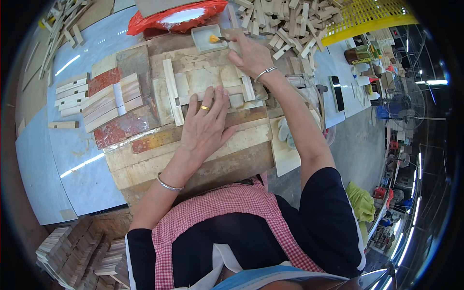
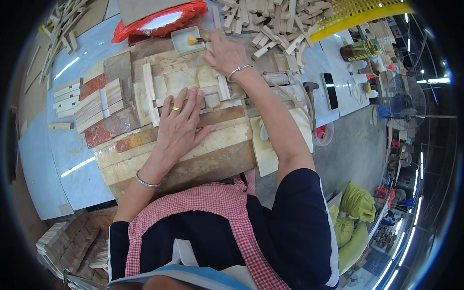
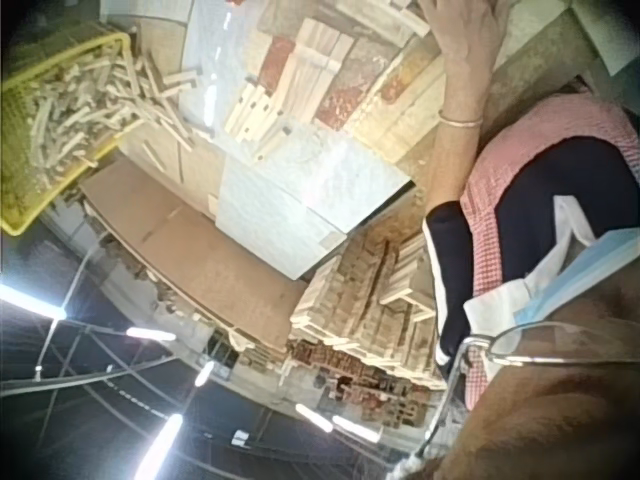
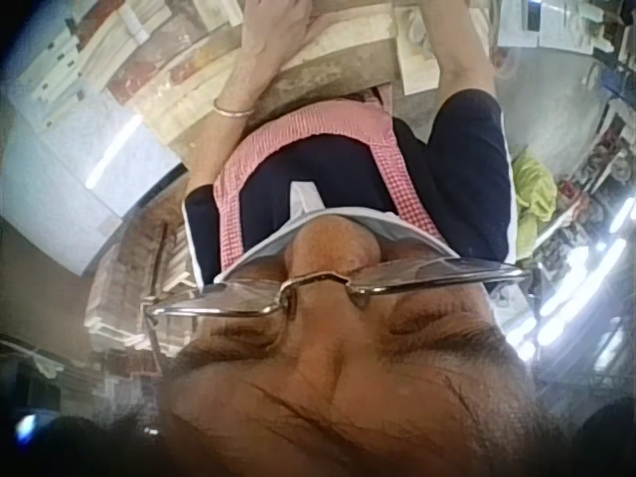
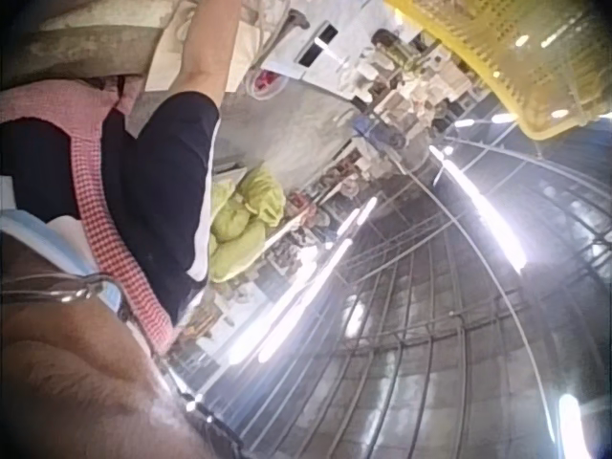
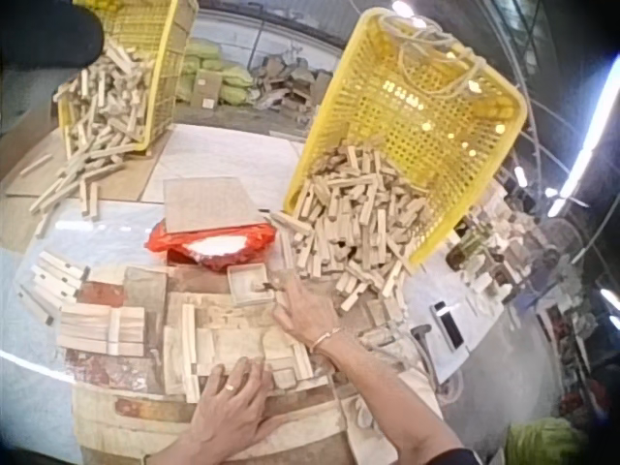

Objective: Applying glue and hammering wood slats into a furniture frame.

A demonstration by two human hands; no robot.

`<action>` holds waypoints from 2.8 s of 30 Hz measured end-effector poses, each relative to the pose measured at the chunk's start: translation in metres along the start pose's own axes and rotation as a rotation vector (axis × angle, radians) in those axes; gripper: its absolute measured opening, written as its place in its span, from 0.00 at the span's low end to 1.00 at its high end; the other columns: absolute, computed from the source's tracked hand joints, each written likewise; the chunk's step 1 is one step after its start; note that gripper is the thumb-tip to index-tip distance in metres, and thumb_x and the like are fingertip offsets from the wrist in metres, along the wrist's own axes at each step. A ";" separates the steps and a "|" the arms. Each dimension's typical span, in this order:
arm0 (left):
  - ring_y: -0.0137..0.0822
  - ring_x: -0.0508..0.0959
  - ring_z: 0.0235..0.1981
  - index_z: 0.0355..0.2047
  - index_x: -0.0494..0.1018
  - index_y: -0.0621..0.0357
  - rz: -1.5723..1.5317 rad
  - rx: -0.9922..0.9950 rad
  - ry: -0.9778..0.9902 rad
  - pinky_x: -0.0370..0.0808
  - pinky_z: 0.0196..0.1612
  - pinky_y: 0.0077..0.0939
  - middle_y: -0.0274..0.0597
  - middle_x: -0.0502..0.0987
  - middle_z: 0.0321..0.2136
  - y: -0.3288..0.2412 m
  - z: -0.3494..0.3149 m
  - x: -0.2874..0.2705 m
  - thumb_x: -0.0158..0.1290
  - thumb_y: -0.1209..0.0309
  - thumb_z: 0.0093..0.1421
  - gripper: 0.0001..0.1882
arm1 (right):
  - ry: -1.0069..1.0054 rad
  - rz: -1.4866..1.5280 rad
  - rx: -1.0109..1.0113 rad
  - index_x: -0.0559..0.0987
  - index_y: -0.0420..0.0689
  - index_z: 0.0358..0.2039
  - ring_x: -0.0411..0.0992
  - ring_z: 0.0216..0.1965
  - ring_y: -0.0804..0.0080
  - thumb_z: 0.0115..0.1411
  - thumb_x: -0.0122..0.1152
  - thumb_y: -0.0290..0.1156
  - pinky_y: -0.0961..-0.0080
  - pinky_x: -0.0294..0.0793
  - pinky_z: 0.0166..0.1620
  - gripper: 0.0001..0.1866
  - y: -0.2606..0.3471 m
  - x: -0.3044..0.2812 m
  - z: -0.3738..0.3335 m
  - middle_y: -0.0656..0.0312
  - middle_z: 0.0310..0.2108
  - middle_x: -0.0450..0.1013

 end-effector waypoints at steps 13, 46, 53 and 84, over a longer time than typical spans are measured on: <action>0.46 0.65 0.56 0.63 0.59 0.59 0.103 0.003 0.020 0.61 0.57 0.48 0.53 0.65 0.56 -0.004 0.006 0.000 0.52 0.43 0.55 0.43 | 0.024 -0.151 0.002 0.71 0.46 0.41 0.76 0.29 0.54 0.58 0.52 0.40 0.58 0.75 0.30 0.15 0.012 0.007 -0.014 0.53 0.31 0.77; 0.47 0.64 0.59 0.61 0.59 0.65 0.080 -0.017 -0.018 0.60 0.59 0.44 0.54 0.63 0.59 -0.004 -0.006 -0.003 0.56 0.49 0.54 0.42 | -0.109 -0.021 0.197 0.78 0.45 0.44 0.71 0.38 0.57 0.53 0.61 0.26 0.66 0.72 0.39 0.16 -0.036 -0.062 -0.250 0.54 0.37 0.70; 0.51 0.62 0.62 0.57 0.61 0.72 0.048 -0.015 -0.101 0.58 0.63 0.47 0.57 0.63 0.59 -0.005 -0.016 0.003 0.59 0.56 0.52 0.40 | -0.242 0.237 -0.064 0.79 0.46 0.43 0.71 0.36 0.59 0.49 0.63 0.24 0.69 0.72 0.37 0.17 0.027 -0.092 -0.148 0.56 0.36 0.69; 0.44 0.73 0.33 0.34 0.72 0.60 -0.014 -0.029 -0.064 0.66 0.38 0.37 0.45 0.71 0.31 0.031 0.035 -0.012 0.55 0.69 0.54 0.09 | -0.052 0.299 0.220 0.79 0.46 0.42 0.73 0.37 0.58 0.55 0.62 0.30 0.68 0.72 0.41 0.14 -0.049 -0.079 -0.199 0.57 0.36 0.73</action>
Point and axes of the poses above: each hand's wrist, its own z-axis towards the middle knuckle, its own x-axis out of the palm, y = z × x, the point moved 7 cm from there along z, towards the middle knuckle
